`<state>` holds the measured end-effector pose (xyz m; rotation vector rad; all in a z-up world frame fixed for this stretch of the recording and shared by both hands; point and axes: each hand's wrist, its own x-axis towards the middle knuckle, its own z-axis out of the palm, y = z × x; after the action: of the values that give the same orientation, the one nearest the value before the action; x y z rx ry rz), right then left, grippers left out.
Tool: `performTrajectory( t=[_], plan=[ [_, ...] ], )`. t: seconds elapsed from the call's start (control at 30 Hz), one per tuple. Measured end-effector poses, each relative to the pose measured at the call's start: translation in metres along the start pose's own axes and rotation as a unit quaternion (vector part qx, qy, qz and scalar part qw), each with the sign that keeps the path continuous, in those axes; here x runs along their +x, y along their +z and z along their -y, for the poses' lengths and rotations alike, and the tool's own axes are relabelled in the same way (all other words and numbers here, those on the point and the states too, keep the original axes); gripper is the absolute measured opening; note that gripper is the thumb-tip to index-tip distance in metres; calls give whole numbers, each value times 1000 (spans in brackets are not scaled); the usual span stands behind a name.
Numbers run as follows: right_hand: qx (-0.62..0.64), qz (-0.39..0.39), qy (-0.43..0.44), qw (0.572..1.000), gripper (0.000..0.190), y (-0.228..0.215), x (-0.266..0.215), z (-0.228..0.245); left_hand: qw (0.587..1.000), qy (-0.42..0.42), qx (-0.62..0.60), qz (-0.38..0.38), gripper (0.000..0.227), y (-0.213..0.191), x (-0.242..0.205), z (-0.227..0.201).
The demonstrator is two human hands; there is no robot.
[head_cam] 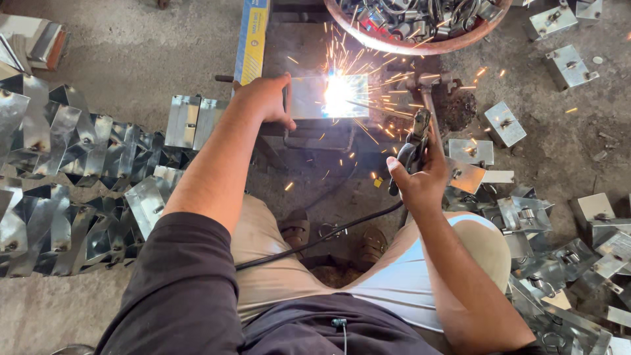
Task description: The person welds small metal plates with eye bolts using a handheld welding torch. They repeatedly pick up plates, position them on a work surface, weld the eye bolt, and place the finished pieces aside.
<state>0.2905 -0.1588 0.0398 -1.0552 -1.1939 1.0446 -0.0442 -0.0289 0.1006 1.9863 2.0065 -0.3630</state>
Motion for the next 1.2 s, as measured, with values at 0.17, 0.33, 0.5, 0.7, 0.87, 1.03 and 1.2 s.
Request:
performTrajectory(
  t=[0.17, 0.33, 0.5, 0.7, 0.87, 1.03, 1.2],
  plan=[
    [-57, -12, -65, 996, 63, 0, -4, -5, 1000, 6, -3, 12, 128, -8, -8, -3],
    [38, -68, -74, 994, 56, -6, -1, -17, 1000, -18, 17, 6, 119, -10, -20, -9],
    [42, -18, -84, 995, 52, -13, -14, 3, 945, 102, -23, -310, 118, 28, -51, -20],
    [-224, 35, -273, 935, 55, 31, -51, 56, 969, 179, -131, -107, 50, 104, -108, -66],
    [-309, 95, -289, 901, 49, 76, -67, 82, 963, 239, -98, -76, 25, 129, -107, -83],
    [-334, 102, -286, 893, 50, 109, -66, 84, 952, 233, -179, 83, 29, 139, -105, -73],
    [-367, 108, -262, 886, 49, 121, -60, 81, 937, 262, -191, 129, 31, 143, -88, -73]
  ],
)
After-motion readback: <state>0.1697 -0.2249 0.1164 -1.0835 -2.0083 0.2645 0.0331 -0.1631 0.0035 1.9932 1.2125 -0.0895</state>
